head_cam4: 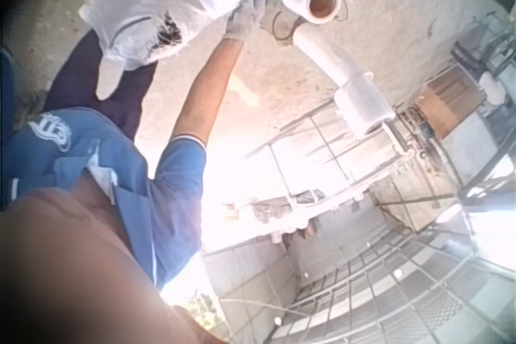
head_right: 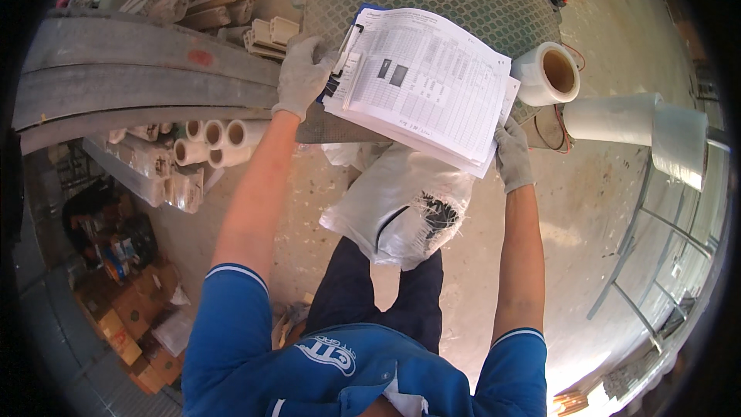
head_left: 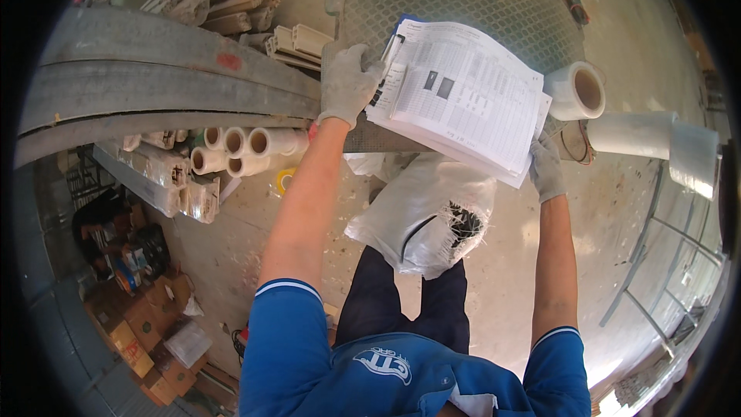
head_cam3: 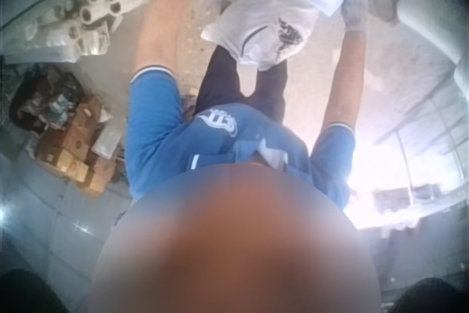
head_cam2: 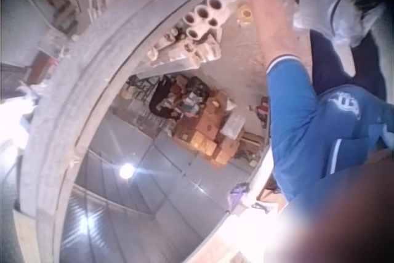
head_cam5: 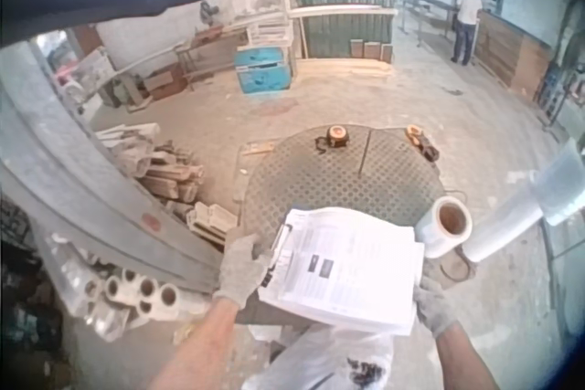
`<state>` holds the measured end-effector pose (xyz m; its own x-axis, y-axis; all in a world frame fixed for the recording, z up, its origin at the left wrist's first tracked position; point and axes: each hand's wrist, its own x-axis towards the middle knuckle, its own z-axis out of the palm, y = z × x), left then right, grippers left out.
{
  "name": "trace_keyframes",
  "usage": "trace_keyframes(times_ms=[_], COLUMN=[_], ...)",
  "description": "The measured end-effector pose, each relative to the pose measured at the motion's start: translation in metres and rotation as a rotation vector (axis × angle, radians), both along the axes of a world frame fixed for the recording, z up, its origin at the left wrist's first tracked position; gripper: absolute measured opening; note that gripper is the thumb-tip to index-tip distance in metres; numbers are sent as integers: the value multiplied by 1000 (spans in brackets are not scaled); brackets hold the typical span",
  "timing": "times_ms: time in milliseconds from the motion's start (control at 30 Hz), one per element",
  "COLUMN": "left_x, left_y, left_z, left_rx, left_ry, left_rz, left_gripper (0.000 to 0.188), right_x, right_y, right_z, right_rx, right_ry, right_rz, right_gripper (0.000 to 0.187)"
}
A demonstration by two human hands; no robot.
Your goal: The person moves wrapped metal profiles, consults a printed list on a chair, and uses a blue marker to write numbers on the plastic-wrapped profiles. The person also handles a clipboard with documents and interacts briefly with another person who hands over papers.
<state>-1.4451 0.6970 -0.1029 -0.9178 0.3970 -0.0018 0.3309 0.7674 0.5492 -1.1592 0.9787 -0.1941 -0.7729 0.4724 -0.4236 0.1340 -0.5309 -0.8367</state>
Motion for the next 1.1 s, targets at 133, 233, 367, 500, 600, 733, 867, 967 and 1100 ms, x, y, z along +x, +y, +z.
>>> trace_keyframes(times_ms=[133, 233, 367, 500, 600, 733, 867, 967, 1100], left_x=[-2, -13, -20, -31, -49, -55, -55, -57, -50], left_y=[8, 18, 33, 35, 27, 23, 25, 16, 4], left_z=[0, 0, -9, -23, -35, -53, -58, -48, -31], left_rx=[10, -31, -177, -188, -50, -150, -240, -152, 284], left_ry=[12, -174, -286, -263, -442, -340, -199, -287, -912], left_rz=[-4, 47, 8, 10, 13, -60, -126, -233, 4], left_gripper=[43, 42, 36, 35, 33, 30, 30, 32, 31], right_x=[0, 0, 0, -1, -1, -2, 0, 3, 6], right_y=[0, 1, 1, 1, 1, 3, 8, 12, 19], right_z=[1, 1, -3, -4, -3, -4, -9, -11, -13], right_rx=[10, -12, -10, -23, -13, -6, 5, 8, -10], right_ry=[7, 25, -7, -14, -4, -13, -42, -15, -30], right_rz=[24, 4, -2, -11, -24, -23, -12, 2, 15], right_gripper=[35, 35, 34, 33, 33, 32, 32, 32, 32])
